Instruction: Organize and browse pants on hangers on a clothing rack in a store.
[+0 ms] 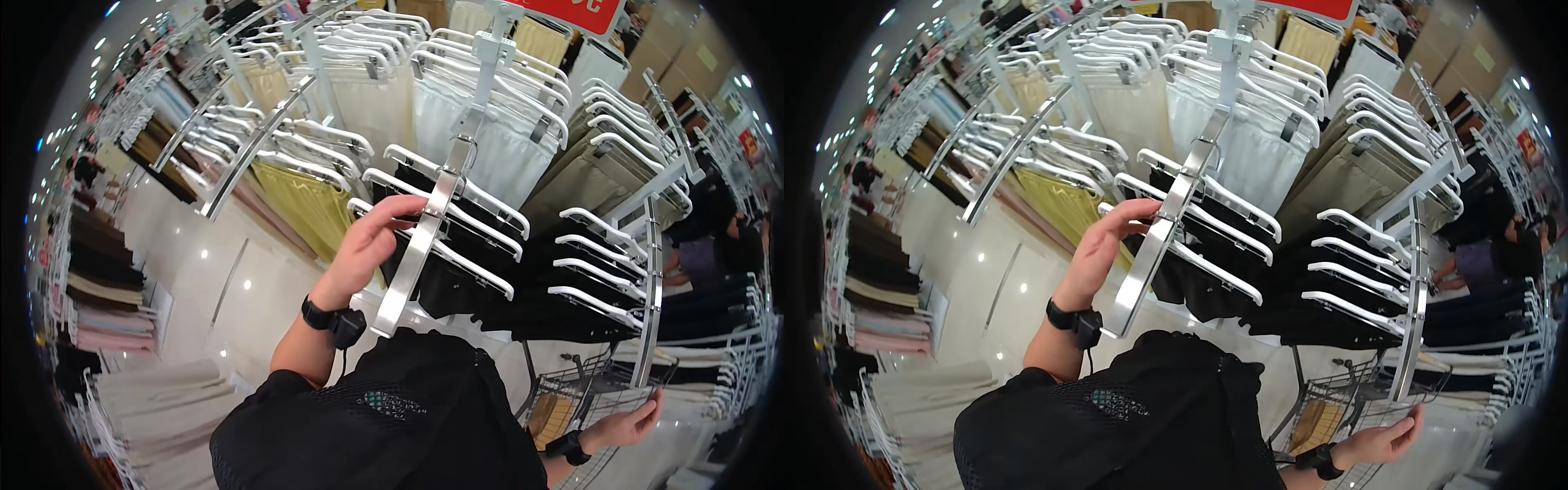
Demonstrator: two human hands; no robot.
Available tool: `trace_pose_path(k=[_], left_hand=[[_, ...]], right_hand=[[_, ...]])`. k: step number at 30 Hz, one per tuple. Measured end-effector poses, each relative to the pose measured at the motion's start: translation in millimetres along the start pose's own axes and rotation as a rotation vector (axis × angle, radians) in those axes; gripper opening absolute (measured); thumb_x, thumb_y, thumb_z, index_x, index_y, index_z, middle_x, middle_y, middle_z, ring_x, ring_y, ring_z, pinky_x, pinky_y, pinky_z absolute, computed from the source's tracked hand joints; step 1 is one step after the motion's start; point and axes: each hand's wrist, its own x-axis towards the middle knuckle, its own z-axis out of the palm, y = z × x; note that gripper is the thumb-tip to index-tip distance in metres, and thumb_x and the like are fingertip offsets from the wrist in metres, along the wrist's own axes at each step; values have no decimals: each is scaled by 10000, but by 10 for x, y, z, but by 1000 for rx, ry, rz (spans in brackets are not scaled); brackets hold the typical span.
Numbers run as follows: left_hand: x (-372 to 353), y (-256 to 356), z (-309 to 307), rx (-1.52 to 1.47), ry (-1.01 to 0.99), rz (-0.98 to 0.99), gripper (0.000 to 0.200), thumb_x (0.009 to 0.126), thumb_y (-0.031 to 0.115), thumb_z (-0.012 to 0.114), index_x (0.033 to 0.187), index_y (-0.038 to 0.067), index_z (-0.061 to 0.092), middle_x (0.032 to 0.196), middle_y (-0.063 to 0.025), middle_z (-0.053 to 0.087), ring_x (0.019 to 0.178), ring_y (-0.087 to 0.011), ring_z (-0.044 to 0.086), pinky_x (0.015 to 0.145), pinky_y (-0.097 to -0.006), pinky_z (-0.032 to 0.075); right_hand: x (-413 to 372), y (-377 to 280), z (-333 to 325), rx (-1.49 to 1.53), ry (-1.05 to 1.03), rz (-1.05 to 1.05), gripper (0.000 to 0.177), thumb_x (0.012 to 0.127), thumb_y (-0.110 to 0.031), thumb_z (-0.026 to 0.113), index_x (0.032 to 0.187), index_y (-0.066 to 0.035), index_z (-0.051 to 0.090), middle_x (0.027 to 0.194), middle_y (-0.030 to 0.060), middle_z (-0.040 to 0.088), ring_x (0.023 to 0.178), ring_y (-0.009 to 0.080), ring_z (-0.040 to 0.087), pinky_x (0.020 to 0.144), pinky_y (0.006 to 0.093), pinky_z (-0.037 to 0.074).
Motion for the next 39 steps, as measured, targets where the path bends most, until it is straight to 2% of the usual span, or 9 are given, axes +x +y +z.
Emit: trace_pose_path(k=[4, 8, 10, 16, 19, 22, 24, 27, 39], left_hand=[[-20, 137, -100, 100, -169, 41, 855, 949, 602, 647, 1560, 30, 472, 1622, -177, 417, 1492, -330, 419, 1226, -445, 315], [-75, 104, -80, 285, -202, 115, 976, 892, 675, 698, 1592, 50, 429, 1640, -213, 366, 1512, -393, 374, 1233, -496, 304], [-109, 112, -22, 361, -190, 140, 1086, 857, 814, 642, 1586, 37, 431, 1648, -243, 340, 1516, -413, 366, 1227, -510, 301], [-240, 211, -139, 429, -244, 178, 1100, 796, 825, 695, 1540, 38, 500, 1618, -252, 376, 1452, -436, 425, 1180, -530, 357], [-327, 343, -174, 432, -264, 239, 1004, 757, 693, 819, 1502, 76, 548, 1537, -222, 475, 1373, -446, 486, 1129, -541, 416], [-448, 406, -166, 426, -282, 251, 983, 724, 665, 859, 1471, 88, 584, 1501, -206, 509, 1323, -425, 528, 1085, -530, 453], [-510, 398, -143, 404, -223, 265, 854, 699, 555, 922, 1370, 91, 669, 1398, -165, 602, 1219, -384, 603, 1001, -489, 511], [-533, 427, -131, 398, -150, 296, 555, 667, 355, 979, 1115, 86, 793, 1159, -83, 744, 990, -282, 705, 818, -393, 561], [-576, 455, -92, 210, -237, 285, 189, 754, 110, 911, 898, 109, 789, 880, 3, 736, 775, -197, 698, 663, -335, 534]], right_hand=[[-485, -357, -2, -92, 106, -44, 248, 1090, -36, 501, 1221, 103, 659, 1221, 194, 707, 1144, 278, 675, 1041, 386, 535], [-765, -743, 357, 192, -572, -120, 253, 1012, 46, 568, 1242, 49, 674, 1212, 149, 713, 1097, 223, 657, 973, 330, 518], [-787, -1073, 654, 85, -845, -65, 377, 930, 5, 641, 1306, 28, 663, 1244, 181, 704, 1141, 281, 667, 982, 377, 525], [-1125, -1127, 1383, 200, -996, 132, 590, 900, -57, 743, 1464, -26, 570, 1467, 152, 604, 1342, 282, 574, 1110, 411, 448], [-1296, -1130, 1516, 184, -1106, 129, 606, 904, -92, 763, 1469, -13, 557, 1472, 157, 593, 1364, 296, 560, 1127, 399, 436], [-1442, -1135, 1516, 180, -1226, 55, 453, 902, -96, 769, 1332, 1, 663, 1334, 181, 676, 1224, 333, 656, 1042, 383, 501], [-1501, -1145, 1504, 268, -1307, 65, 312, 912, -62, 760, 1211, 16, 716, 1167, 155, 737, 1060, 300, 715, 933, 352, 541], [-1468, -1211, 1439, 261, -1492, 149, 283, 912, -54, 769, 1184, 18, 732, 1138, 133, 747, 998, 259, 724, 885, 327, 550], [-1435, -1203, 1239, 336, -1728, 213, 341, 821, -54, 848, 1146, 9, 768, 1139, 131, 767, 1073, 253, 724, 975, 350, 536]])
